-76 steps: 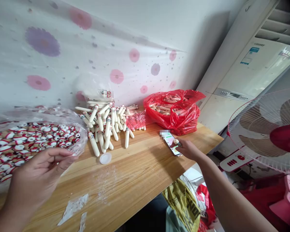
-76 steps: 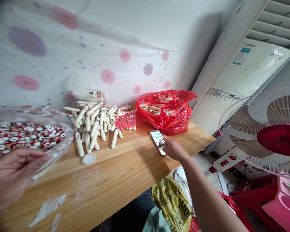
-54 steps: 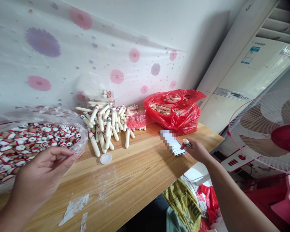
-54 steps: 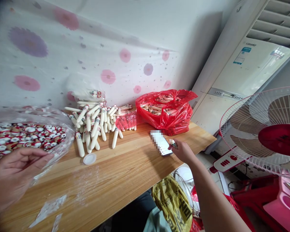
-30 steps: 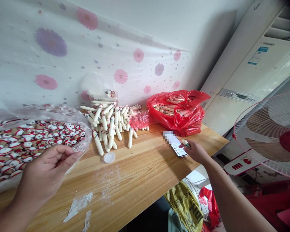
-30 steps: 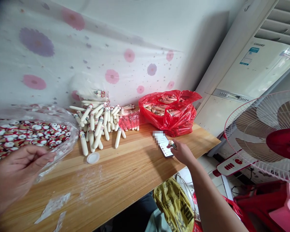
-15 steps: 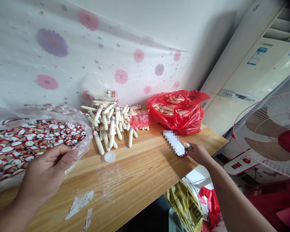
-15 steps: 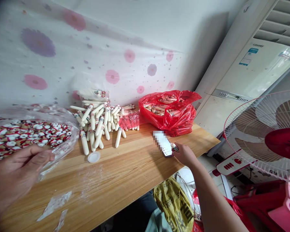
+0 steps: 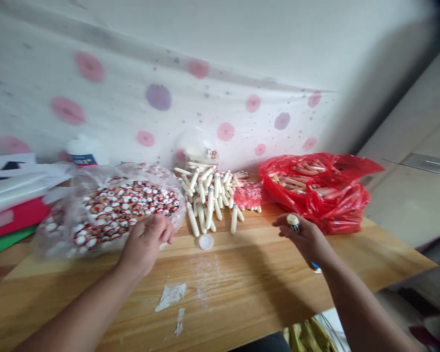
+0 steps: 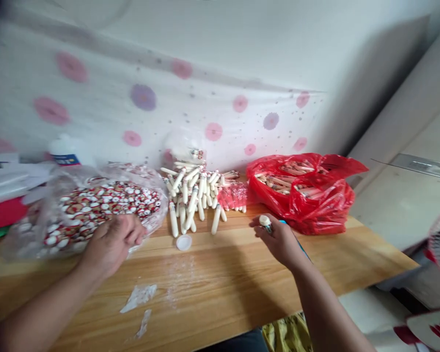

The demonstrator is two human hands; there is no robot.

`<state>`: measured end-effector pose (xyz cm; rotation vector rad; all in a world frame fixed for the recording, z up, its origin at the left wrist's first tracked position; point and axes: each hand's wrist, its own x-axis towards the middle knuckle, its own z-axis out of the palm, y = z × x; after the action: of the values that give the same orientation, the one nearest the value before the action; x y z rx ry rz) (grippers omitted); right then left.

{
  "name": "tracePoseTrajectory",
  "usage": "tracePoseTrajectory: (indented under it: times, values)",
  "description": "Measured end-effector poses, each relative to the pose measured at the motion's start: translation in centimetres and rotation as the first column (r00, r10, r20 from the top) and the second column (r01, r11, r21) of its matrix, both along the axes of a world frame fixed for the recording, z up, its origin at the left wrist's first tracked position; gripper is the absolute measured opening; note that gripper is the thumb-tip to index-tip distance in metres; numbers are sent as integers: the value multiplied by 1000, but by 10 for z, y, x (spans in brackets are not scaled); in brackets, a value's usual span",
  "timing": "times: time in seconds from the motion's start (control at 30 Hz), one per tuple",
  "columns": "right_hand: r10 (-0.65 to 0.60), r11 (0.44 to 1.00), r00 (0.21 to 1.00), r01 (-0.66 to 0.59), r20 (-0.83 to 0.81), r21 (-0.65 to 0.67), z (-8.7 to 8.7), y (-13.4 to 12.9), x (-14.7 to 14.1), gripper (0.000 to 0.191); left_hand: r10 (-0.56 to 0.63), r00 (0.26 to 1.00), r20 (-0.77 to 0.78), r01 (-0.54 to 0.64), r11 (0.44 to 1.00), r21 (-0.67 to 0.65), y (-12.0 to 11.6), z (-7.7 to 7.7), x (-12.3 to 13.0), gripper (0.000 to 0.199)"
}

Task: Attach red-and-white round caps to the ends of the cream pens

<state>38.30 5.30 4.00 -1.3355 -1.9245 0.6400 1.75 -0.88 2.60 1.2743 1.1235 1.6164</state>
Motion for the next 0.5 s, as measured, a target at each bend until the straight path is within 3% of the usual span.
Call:
tracePoseTrajectory:
  times: [0.1,0.23,0.33,0.5]
  values:
    - [301,946,927,-320,-225,-52,16,-6,-88,23,-182,920,348,185,982,22,0,6,3,64]
    - [539,767,684,-640,-492,-49,26,-21,-189,19,-339,737,585,374,925,65,-4,11,3,80]
    - [570,697,576,-717,-587,-27,23,-29,-235,16,-382,668,639,415,904,106,-7,8,1,93]
    - [542,706,562,-708,-625,-25,14,-36,-257,19,-373,692,618,391,913,114,-9,3,2,106]
